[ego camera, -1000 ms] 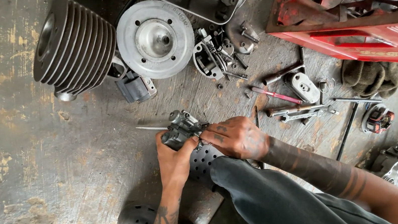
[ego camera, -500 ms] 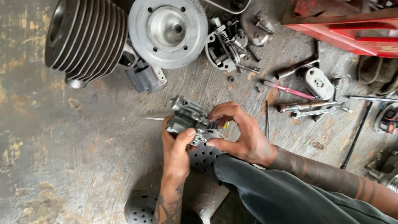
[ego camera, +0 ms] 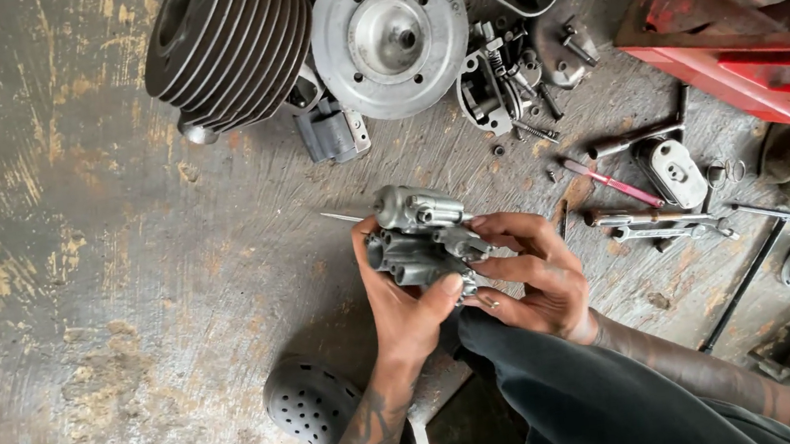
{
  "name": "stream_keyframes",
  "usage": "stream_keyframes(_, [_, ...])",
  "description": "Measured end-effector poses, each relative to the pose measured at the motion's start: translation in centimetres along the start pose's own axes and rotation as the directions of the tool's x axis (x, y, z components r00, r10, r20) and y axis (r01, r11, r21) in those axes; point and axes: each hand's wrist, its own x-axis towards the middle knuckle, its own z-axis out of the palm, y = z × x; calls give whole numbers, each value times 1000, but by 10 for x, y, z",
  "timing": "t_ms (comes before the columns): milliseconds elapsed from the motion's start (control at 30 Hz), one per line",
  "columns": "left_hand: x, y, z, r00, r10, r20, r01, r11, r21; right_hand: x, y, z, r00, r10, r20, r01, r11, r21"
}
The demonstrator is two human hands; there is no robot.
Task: The person assembles small engine components, including a carburetor and a spring mechanism, using a screwdriver. They insert a spring into a metal housing and then attach the assembly to the carburetor body, tightening it with the screwdriver.
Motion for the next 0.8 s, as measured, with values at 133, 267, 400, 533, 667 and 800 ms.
stream_keyframes(133, [-8, 4, 5, 1000, 28, 1, -28, 1000, 9, -11, 0, -11, 999, -21, 40, 20, 1000, 23])
stream_keyframes(267, [-7, 13, 12, 998, 55, 1, -55, 997, 45, -16, -6, -14, 999, 7, 51, -8, 1000, 21])
stream_keyframes(400, [-7, 8, 9, 998, 62, -5, -61, 996, 67, -20, -2, -17, 998, 21, 63, -21, 1000, -6])
stream_keyframes(533, [1, -18, -5, 996, 81, -35, -78, 992, 95, -8, 6, -4, 998, 3, 60, -1, 1000, -22])
stream_keyframes(667, [7, -30, -25, 996, 8, -94, 4, 992, 128, 16, 0, 12, 990, 111, 81, -101, 988, -120])
stream_keyframes(800, [22, -18, -43, 982, -54, -181, 79, 988, 134, 2, 38, 5, 951, 262, 166, -255, 965, -67])
